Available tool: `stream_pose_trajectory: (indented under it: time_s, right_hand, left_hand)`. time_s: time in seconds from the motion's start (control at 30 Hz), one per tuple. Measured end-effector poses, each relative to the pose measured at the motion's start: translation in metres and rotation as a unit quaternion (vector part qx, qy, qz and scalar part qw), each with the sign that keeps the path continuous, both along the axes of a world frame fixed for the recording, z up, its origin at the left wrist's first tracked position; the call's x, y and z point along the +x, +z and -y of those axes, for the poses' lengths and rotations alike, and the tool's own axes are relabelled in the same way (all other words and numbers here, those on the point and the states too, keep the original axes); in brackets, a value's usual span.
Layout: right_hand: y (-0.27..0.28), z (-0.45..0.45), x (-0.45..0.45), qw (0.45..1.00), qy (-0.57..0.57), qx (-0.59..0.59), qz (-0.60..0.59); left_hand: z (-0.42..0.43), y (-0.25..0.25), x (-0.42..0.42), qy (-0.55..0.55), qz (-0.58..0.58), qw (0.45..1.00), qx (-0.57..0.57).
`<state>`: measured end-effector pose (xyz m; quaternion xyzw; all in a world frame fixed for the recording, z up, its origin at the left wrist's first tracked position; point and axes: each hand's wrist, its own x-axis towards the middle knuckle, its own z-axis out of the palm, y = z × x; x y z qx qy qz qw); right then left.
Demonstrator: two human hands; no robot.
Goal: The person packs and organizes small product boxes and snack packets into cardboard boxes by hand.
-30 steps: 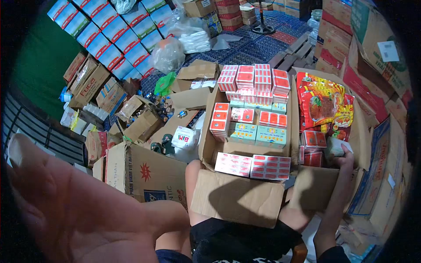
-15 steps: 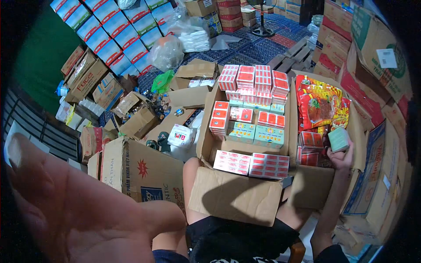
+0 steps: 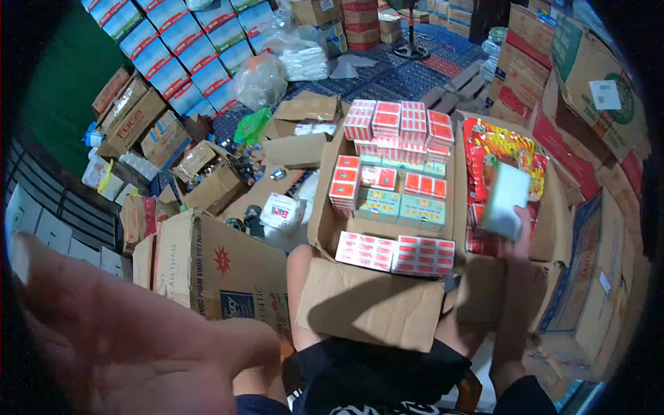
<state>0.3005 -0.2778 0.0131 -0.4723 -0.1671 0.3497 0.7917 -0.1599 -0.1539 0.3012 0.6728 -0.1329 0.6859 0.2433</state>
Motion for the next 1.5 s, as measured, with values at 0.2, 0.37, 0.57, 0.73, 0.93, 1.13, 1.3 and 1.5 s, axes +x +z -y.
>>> stream_pose_trajectory:
  time_s: [0.2, 0.37, 0.57, 0.73, 0.93, 1.13, 1.3, 1.5]
  right_hand:
    - [-0.013, -0.044, -0.051, 0.983, 0.086, -0.042, 0.155]
    - [0.022, -0.048, -0.116, 0.955, 0.207, -0.034, 0.212]
    - [0.013, -0.047, -0.159, 0.966, 0.235, -0.028, 0.099]
    - [0.033, -0.036, -0.170, 0.906, 0.388, -0.130, 0.106]
    - [0.016, -0.044, -0.173, 0.910, 0.380, 0.006, 0.167]
    - [0.006, -0.042, -0.139, 0.947, 0.166, 0.067, 0.268]
    - [-0.006, -0.015, -0.074, 0.967, -0.023, 0.081, 0.241]
    - [-0.029, 0.016, 0.041, 0.906, -0.073, -0.103, 0.405]
  left_hand:
    - [0.003, -0.012, 0.011, 0.038, -0.010, 0.999, -0.011]
    - [0.005, -0.031, 0.027, 0.088, -0.033, 0.995, -0.037]
    - [-0.004, -0.123, 0.065, 0.177, -0.345, 0.885, -0.257]
    - [0.012, -0.240, 0.077, 0.096, -0.397, 0.829, -0.381]
    - [0.009, -0.240, 0.071, 0.009, -0.362, 0.758, -0.542]
    - [-0.023, -0.285, 0.072, 0.151, -0.233, 0.721, -0.635]
    - [-0.029, -0.310, 0.072, 0.246, -0.250, 0.707, -0.614]
    - [-0.025, -0.293, 0.064, 0.325, -0.335, 0.713, -0.524]
